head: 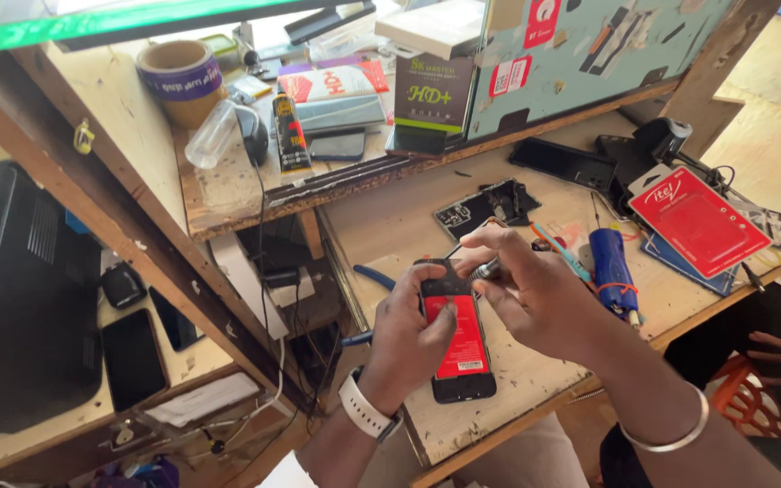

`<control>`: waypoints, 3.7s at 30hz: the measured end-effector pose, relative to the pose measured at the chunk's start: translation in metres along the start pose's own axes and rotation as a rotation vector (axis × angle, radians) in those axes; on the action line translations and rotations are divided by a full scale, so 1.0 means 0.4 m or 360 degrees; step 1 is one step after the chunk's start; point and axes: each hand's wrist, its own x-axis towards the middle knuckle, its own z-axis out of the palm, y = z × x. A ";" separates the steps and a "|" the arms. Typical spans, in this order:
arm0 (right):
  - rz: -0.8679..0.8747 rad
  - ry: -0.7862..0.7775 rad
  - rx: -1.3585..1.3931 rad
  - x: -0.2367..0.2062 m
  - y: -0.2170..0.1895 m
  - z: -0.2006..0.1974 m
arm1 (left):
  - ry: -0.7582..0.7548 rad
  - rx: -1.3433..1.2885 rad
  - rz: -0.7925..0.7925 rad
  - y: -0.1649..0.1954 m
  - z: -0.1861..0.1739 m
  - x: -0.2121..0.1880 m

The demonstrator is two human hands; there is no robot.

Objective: The person applies adhesive from a tube onto the back frame of a disassembled smartphone, then aligns the frame and uses a screwdriver to drive screws into the phone body while holding it on the workbench.

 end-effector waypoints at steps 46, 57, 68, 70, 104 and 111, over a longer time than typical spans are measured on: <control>0.0315 0.0589 0.0821 -0.094 0.103 0.075 | -0.0124 -0.0179 -0.0061 -0.013 -0.004 0.010; 0.0331 0.0463 0.0876 -0.095 0.103 0.077 | -0.0177 -0.0199 -0.0134 -0.004 -0.006 0.012; 0.0365 0.0442 0.0767 -0.093 0.106 0.082 | -0.0165 -0.0193 -0.0122 -0.010 -0.005 0.012; 0.0345 0.0447 0.0806 -0.093 0.107 0.083 | -0.0150 -0.0207 -0.0063 -0.012 -0.004 0.014; 0.0045 -0.0158 0.0008 0.029 -0.018 -0.008 | -0.0061 -0.0008 0.0128 -0.017 0.002 0.014; 0.0294 -0.0083 -0.0172 0.015 -0.011 -0.002 | -0.0091 -0.0062 -0.0050 -0.020 0.003 0.011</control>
